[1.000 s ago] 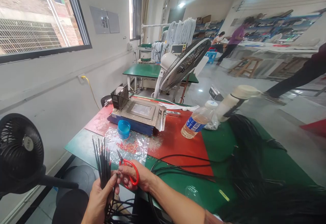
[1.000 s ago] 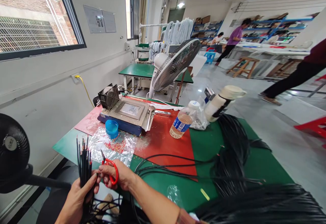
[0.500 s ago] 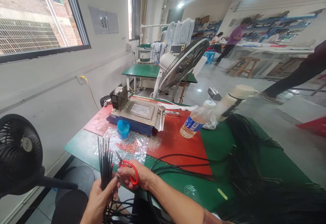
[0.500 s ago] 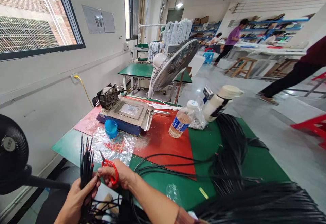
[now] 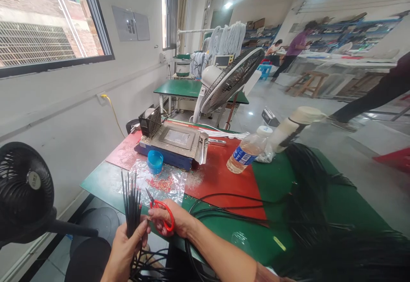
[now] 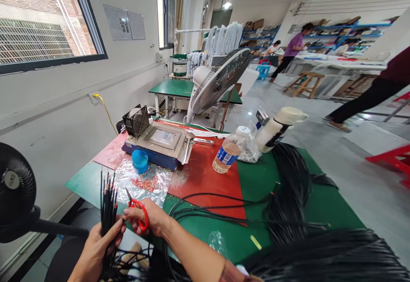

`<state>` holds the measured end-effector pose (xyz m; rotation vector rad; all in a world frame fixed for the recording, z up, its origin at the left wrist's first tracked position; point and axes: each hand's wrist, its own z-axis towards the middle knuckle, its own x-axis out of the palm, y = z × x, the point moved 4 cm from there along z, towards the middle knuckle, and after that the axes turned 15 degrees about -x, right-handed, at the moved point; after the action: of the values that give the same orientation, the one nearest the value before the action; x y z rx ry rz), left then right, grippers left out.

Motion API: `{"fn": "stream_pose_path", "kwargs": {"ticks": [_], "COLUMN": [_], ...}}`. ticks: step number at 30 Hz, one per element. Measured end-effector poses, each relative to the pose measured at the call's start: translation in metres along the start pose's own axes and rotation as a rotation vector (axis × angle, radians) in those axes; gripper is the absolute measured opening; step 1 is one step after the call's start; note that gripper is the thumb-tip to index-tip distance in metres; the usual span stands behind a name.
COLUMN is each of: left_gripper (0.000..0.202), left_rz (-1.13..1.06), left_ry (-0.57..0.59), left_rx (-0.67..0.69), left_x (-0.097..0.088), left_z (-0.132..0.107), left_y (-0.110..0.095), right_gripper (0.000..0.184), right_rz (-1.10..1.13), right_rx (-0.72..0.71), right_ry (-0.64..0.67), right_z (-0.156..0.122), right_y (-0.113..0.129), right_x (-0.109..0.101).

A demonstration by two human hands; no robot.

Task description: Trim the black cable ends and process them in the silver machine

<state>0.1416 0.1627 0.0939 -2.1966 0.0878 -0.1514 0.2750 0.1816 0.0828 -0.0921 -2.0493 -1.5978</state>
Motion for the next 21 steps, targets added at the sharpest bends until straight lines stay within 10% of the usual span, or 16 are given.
{"fn": "stream_pose_path", "kwargs": {"ticks": [21], "left_gripper": [0.034], "left_rz": [0.027], "left_ry": [0.043], "left_rx": [0.002], "left_x": [-0.0038], "left_z": [0.0039], "left_y": [0.0036], "right_gripper": [0.039], "right_rz": [0.015], "right_rx": [0.059], "right_ry": [0.042], "right_z": [0.0007], "right_y": [-0.0037], "right_x": [-0.0017]}}
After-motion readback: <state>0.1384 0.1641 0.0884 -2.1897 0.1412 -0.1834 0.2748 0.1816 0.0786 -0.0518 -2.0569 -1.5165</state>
